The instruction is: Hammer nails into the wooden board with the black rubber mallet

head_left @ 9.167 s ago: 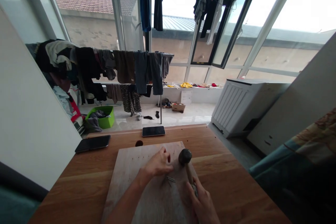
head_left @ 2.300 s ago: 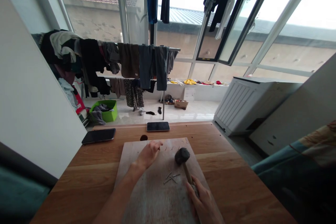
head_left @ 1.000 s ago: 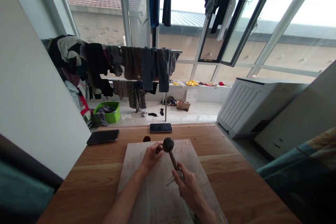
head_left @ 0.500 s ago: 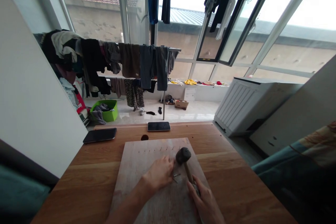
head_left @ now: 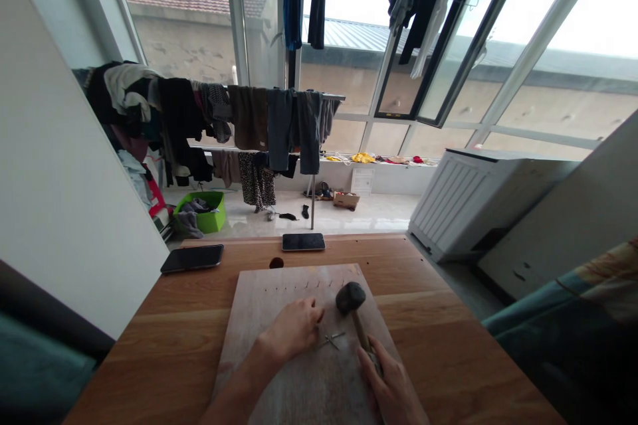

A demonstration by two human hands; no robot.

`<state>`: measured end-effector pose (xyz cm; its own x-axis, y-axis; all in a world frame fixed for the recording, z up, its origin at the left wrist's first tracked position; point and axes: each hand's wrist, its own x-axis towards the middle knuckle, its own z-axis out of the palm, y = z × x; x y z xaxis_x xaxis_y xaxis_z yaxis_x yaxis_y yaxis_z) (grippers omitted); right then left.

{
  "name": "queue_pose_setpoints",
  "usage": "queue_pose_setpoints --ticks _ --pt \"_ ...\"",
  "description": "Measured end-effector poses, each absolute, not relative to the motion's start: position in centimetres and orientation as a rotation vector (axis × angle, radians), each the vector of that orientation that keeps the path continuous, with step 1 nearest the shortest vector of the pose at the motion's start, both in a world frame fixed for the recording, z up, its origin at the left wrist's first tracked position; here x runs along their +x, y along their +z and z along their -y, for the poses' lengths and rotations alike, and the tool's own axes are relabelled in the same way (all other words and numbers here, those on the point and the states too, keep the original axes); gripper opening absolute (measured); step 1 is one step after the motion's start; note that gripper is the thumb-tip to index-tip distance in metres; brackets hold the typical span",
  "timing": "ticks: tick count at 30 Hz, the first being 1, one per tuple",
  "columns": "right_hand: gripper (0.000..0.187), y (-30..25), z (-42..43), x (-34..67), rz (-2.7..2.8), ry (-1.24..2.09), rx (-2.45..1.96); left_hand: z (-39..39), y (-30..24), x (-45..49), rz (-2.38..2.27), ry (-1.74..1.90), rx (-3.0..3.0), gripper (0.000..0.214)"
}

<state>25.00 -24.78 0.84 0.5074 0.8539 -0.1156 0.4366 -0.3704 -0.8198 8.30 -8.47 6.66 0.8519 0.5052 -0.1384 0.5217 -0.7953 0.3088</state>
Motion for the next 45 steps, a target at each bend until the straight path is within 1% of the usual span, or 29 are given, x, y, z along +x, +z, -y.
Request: queue_pose_setpoints --ticks 2,5,8,11,14,17,22,25,29,35,38,41,45 --pt "0.07 1.0 24.7 25.0 1.067 0.708 -1.978 8.5 6.7 8.0 -0.739 -0.059 2.689 0.02" --pt "0.075 1.1 24.7 25.1 1.081 0.736 -1.988 9.0 6.5 8.2 -0.743 -0.054 2.709 0.019" --pt "0.078 0.6 24.7 25.3 1.106 0.762 -2.008 9.8 6.3 9.1 -0.831 -0.107 2.722 0.027" --pt "0.074 -0.4 24.8 25.6 1.108 0.705 -2.018 10.4 6.5 9.6 -0.875 -0.199 2.746 0.036" --pt "0.068 -1.4 24.9 25.8 1.1 0.66 -2.023 10.7 6.3 8.9 -0.855 -0.156 2.768 0.037" --pt "0.063 -1.9 25.0 25.8 1.106 0.669 -1.998 10.4 5.2 7.0 -0.876 0.104 2.608 0.029" --pt "0.058 -1.5 25.0 26.0 1.128 0.652 -2.024 7.1 3.2 5.1 -0.872 0.764 2.158 0.016" --pt "0.056 -1.0 25.1 25.9 1.089 0.598 -2.053 4.3 2.8 5.5 -0.957 0.969 1.965 0.013" --pt "0.056 -0.5 25.2 25.5 1.031 0.596 -2.097 2.3 2.2 6.0 -0.982 0.937 1.923 0.017" --pt "0.058 0.0 25.2 25.3 1.068 0.625 -2.064 2.5 0.7 5.9 -0.979 0.928 1.978 0.015" --pt "0.056 0.0 25.2 25.3 1.095 0.655 -2.094 2.5 0.6 6.0 -1.0 0.914 1.996 0.016" --pt "0.058 0.1 25.3 25.2 1.095 0.695 -2.114 2.4 0.7 6.0 -1.063 0.879 2.02 0.018" --pt "0.059 0.4 25.3 25.1 1.033 0.649 -2.052 2.4 0.8 6.1 -1.077 0.834 2.044 0.017"
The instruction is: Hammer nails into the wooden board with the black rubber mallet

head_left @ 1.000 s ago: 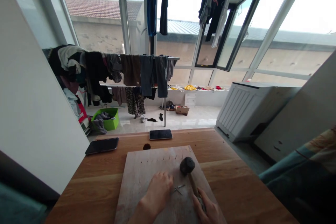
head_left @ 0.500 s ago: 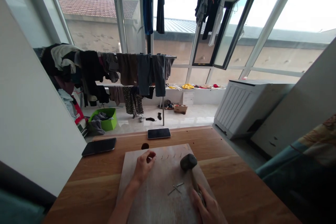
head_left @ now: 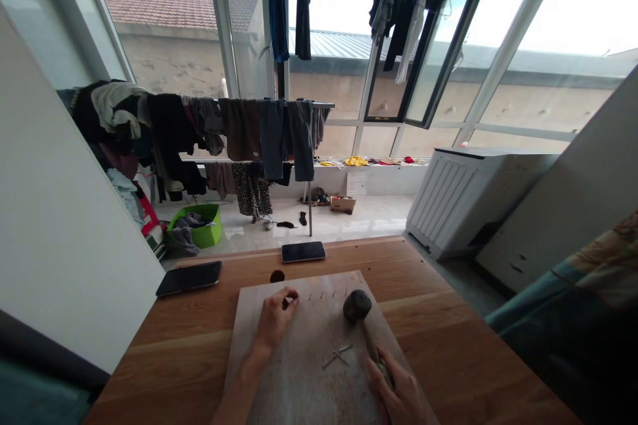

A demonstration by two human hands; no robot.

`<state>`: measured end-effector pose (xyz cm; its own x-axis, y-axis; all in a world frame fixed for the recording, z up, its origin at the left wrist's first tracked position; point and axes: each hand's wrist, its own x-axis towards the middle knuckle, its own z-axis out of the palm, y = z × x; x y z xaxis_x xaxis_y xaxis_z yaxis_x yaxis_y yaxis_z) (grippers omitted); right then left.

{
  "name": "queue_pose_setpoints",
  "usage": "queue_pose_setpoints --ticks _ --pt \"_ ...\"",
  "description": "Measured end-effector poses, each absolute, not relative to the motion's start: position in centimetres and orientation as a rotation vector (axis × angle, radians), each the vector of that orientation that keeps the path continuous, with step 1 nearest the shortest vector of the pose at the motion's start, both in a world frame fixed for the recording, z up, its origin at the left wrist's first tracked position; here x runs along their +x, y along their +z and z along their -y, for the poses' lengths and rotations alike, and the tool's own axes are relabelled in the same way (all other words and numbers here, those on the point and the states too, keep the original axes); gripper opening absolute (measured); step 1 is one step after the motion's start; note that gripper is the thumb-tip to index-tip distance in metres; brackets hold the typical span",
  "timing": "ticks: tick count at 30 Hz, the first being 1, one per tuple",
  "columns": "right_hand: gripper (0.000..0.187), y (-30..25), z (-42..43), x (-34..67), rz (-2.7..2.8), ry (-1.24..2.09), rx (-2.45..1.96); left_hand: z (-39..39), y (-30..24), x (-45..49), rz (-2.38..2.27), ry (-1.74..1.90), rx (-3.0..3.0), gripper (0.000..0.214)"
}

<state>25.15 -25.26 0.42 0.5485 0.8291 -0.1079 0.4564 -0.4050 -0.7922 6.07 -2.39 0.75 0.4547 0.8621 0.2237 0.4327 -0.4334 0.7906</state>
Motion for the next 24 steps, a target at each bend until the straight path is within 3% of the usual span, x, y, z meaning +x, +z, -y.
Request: queue_pose_setpoints --ticks 11,18,24 --pt "0.065 3.5 19.8 20.1 1.027 0.927 -1.732 2.3 0.8 6.2 -1.045 0.857 2.072 0.014" --pt "0.063 3.2 17.7 18.5 1.116 0.933 -1.714 2.4 0.4 6.0 -1.016 0.907 2.047 0.015" --pt "0.066 2.3 20.8 20.5 0.971 0.868 -1.846 2.3 0.6 5.9 -1.077 0.874 2.141 0.014"
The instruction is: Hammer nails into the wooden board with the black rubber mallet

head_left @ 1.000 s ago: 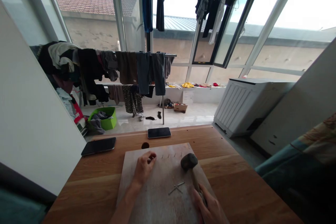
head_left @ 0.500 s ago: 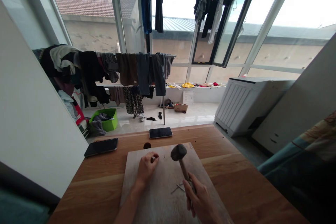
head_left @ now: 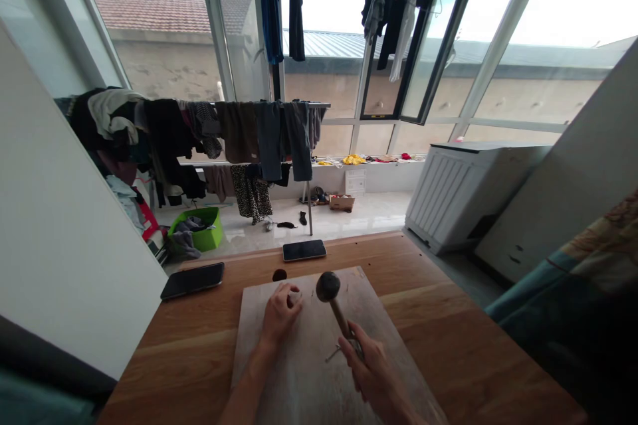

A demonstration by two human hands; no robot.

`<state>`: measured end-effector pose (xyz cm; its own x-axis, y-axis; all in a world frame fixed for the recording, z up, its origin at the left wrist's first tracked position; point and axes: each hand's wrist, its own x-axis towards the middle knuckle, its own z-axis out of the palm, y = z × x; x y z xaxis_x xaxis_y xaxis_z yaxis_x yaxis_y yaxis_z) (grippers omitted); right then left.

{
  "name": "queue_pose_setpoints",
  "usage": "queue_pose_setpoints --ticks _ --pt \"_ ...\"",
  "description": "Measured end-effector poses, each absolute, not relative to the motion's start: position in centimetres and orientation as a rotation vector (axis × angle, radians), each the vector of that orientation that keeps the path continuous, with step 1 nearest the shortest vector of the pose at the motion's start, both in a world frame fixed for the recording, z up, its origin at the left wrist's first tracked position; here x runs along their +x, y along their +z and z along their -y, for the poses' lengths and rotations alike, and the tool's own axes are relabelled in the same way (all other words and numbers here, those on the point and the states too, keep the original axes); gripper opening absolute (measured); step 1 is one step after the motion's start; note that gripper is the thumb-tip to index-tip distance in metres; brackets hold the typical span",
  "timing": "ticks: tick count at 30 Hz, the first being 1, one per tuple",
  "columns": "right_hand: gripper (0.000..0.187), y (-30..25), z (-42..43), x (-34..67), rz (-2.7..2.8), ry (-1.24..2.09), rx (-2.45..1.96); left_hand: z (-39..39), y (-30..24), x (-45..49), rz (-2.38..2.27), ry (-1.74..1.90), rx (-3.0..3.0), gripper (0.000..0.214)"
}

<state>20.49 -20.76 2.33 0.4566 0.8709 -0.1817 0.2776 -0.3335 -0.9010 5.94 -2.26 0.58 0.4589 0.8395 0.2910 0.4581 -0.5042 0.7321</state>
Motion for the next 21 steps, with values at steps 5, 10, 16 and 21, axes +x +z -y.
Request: queue_pose_setpoints --ticks 5,10,16,21 --pt "0.061 1.8 24.4 23.3 0.995 0.689 -1.976 5.0 2.6 6.5 -0.956 0.889 2.426 0.016" --pt "0.059 0.0 25.4 23.9 0.999 0.539 -2.095 10.3 5.4 8.9 -0.557 0.302 2.746 0.02" --pt "0.061 -1.3 25.5 23.9 1.042 0.533 -2.058 12.9 5.3 11.9 -0.558 0.014 2.915 0.024" --pt "0.067 -2.2 25.7 24.2 1.062 0.511 -2.06 12.4 5.2 11.7 -0.506 0.1 2.919 0.023"
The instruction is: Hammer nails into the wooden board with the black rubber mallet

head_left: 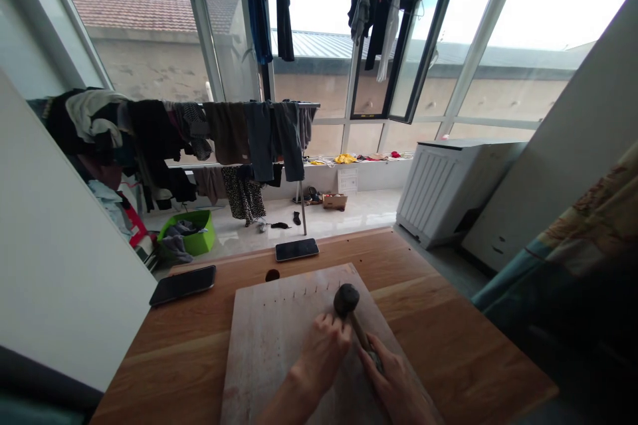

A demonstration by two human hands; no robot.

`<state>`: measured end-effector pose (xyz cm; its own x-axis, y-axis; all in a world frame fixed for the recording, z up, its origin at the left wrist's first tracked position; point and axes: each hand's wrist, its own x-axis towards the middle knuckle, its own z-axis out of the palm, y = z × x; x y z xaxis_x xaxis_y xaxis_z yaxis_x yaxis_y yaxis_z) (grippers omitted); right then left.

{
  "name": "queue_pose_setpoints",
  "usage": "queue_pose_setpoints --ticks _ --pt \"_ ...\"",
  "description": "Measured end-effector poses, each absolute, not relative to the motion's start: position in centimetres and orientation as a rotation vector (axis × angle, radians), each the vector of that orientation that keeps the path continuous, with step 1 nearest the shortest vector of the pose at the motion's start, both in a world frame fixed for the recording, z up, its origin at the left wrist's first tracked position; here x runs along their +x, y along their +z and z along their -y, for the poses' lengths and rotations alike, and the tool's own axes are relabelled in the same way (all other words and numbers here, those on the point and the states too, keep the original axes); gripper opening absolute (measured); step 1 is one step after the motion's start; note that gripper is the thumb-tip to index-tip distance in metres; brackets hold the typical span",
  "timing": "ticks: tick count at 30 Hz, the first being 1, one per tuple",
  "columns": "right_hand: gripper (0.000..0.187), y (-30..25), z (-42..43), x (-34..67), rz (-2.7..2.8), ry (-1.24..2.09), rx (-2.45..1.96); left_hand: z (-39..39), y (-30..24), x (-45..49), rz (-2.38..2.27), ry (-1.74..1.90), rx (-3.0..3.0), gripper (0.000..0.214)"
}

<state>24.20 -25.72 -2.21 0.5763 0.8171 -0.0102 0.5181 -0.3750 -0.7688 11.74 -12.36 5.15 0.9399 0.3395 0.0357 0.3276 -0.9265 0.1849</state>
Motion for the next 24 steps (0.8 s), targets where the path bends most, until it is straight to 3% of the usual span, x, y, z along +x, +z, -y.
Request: queue_pose_setpoints --ticks 10,18,24 --pt "0.061 -0.9 25.4 23.8 1.016 0.545 -2.105 3.2 5.3 3.4 -1.026 0.478 2.458 0.033" --pt "0.056 -0.9 25.5 23.7 1.022 0.522 -2.104 2.0 3.5 2.7 -0.994 0.511 2.517 0.029" --pt "0.057 -0.4 25.3 23.5 1.036 0.523 -2.132 2.2 5.3 3.3 -1.041 0.307 2.681 0.033"
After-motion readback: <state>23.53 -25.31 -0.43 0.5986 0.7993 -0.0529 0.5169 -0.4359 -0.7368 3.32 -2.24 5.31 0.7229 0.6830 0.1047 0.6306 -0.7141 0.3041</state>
